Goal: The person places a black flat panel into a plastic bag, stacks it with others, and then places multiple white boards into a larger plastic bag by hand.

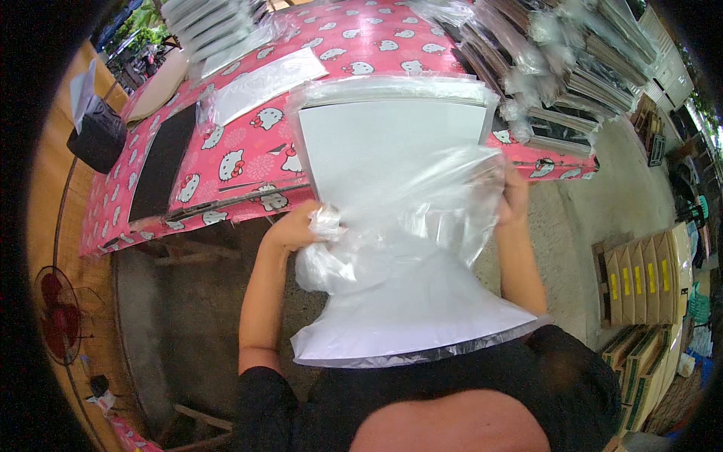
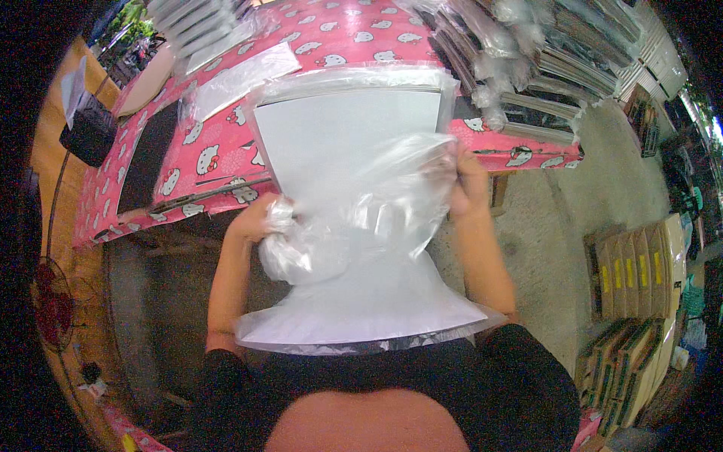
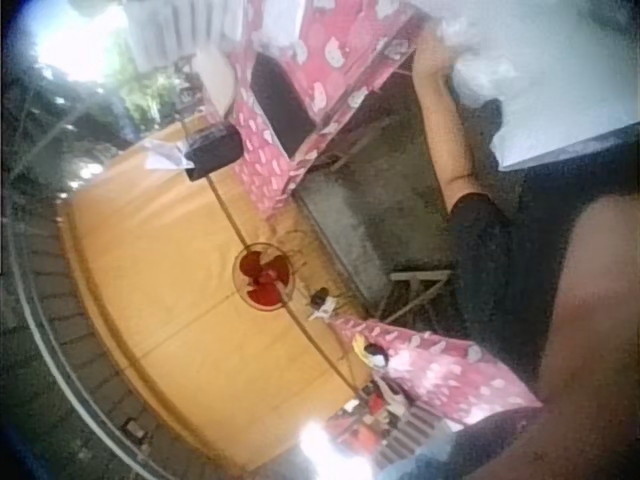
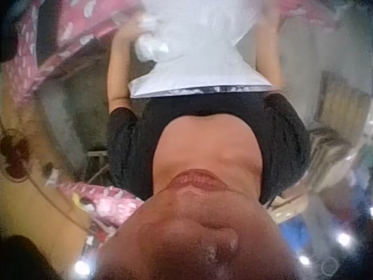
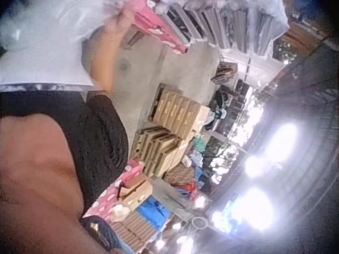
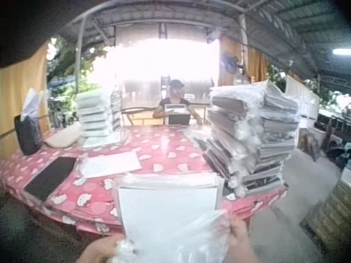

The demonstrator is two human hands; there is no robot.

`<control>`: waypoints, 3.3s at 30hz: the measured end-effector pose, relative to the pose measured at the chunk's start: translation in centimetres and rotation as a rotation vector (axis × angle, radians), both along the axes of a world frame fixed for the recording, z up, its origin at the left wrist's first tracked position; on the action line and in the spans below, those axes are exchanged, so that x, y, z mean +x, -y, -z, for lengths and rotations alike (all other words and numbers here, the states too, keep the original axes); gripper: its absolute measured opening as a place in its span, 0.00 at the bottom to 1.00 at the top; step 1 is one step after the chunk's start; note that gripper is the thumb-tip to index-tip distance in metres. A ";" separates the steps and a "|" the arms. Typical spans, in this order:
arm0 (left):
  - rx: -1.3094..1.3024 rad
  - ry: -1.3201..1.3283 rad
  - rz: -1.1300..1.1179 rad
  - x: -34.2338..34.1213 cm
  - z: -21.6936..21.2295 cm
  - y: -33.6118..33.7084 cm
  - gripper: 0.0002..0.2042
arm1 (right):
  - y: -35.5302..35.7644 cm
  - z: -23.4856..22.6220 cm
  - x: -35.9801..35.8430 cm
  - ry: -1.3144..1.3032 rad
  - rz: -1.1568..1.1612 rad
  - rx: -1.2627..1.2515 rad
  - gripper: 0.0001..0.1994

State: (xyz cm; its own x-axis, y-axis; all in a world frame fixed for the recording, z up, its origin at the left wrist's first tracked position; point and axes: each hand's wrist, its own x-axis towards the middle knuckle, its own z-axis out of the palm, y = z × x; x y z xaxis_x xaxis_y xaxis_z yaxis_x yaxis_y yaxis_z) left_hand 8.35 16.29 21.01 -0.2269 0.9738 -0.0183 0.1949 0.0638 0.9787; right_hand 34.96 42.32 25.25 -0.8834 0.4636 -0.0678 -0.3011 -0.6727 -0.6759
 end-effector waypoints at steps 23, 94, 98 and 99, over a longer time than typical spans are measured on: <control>0.310 1.070 -0.422 1.7 -7.9 1.0 0.06 | 1.0 -5.9 2.2 0.146 0.142 0.200 0.15; 0.507 0.769 -0.607 11.0 -9.4 -4.6 0.14 | 5.3 -6.3 -5.0 0.179 0.620 1.239 0.05; 0.427 0.502 -0.480 9.7 -8.1 -4.0 0.13 | 5.3 -7.0 -5.1 0.110 0.715 1.381 0.05; 0.500 0.459 -0.563 9.1 -7.1 -4.1 0.13 | 5.6 -7.0 -5.1 0.126 0.707 1.417 0.05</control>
